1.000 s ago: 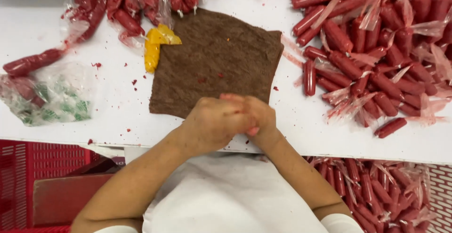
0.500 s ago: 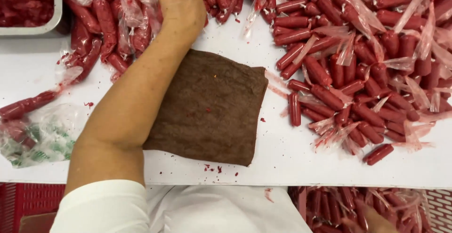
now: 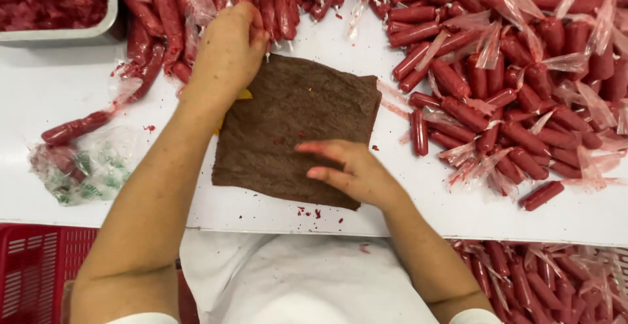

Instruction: Rapidly removing plastic wrappers from small red sausages on a production table.

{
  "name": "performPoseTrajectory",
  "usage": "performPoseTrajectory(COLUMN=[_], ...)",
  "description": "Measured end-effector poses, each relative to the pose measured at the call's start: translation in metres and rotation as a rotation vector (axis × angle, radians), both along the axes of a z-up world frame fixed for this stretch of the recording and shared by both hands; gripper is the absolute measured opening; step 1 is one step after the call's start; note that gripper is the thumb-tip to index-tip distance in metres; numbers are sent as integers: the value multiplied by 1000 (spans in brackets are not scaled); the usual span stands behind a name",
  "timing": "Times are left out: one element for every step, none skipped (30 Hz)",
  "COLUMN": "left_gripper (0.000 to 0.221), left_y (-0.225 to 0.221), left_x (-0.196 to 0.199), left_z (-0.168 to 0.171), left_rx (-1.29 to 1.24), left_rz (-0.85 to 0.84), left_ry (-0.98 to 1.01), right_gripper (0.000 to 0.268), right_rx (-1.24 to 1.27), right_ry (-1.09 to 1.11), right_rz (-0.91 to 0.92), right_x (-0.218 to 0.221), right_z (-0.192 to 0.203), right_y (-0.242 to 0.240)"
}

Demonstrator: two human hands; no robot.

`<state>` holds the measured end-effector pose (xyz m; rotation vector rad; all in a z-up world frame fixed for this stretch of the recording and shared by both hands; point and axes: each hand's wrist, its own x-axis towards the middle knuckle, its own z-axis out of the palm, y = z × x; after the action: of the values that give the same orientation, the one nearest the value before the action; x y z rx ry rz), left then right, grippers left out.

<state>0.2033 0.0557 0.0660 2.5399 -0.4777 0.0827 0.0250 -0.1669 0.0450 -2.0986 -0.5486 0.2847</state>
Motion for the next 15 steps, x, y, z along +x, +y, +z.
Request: performPoseTrajectory(left_gripper=[18,26,26,47,69,69,64,63,63,38,20,20,33,49,49], left_y=[-6,-14,-29,-45,-60,-68,-77,-86,-78,-70,-61,-55,-49,-42,-40], left_x=[9,16,21,27,32,49,65,79,58,39,21,-10,-40,-76,-89], left_z=[-6,-14,-10,-6,-2,-27,-53,-80,-57,-31,-6,-3,0,1,-17], left_rx=[-22,-48,-55,36,128,121,283,445,439,120,-201,-195,-523,-855,-854], left_rz=[67,135,136,166,194,192,209,227,227,149,65,62,-57,-171,-165], left_ry=[-21,-36,-38,55,148,149,-39,-222,-216,20,252,256,463,681,700], right_gripper=[41,37,37,35,33,33,33,33,33,32,32,32,60,92,92], right_rx=[148,292,285,278,271,264,358,452,445,545,645,651,805,953,954], right_ry=[82,171,168,205,241,241,352,469,475,412,347,351,369,398,414], right_rz=[37,75,75,25,-27,-29,-61,-93,-95,-130,-165,-170,-279,-395,-406], right_x=[-2,-5,-11,-17,-22,-24,-26,-31,-29,-24,-20,-8,4,10,18], right_z=[-4,-8,-16,-23,-30,-33,-36,-39,-38,-37,-37,-39,-42,-46,-39], right_y=[9,16,18,20,21,16,11,5,-3,-11,-20,-21,-23,-25,-13])
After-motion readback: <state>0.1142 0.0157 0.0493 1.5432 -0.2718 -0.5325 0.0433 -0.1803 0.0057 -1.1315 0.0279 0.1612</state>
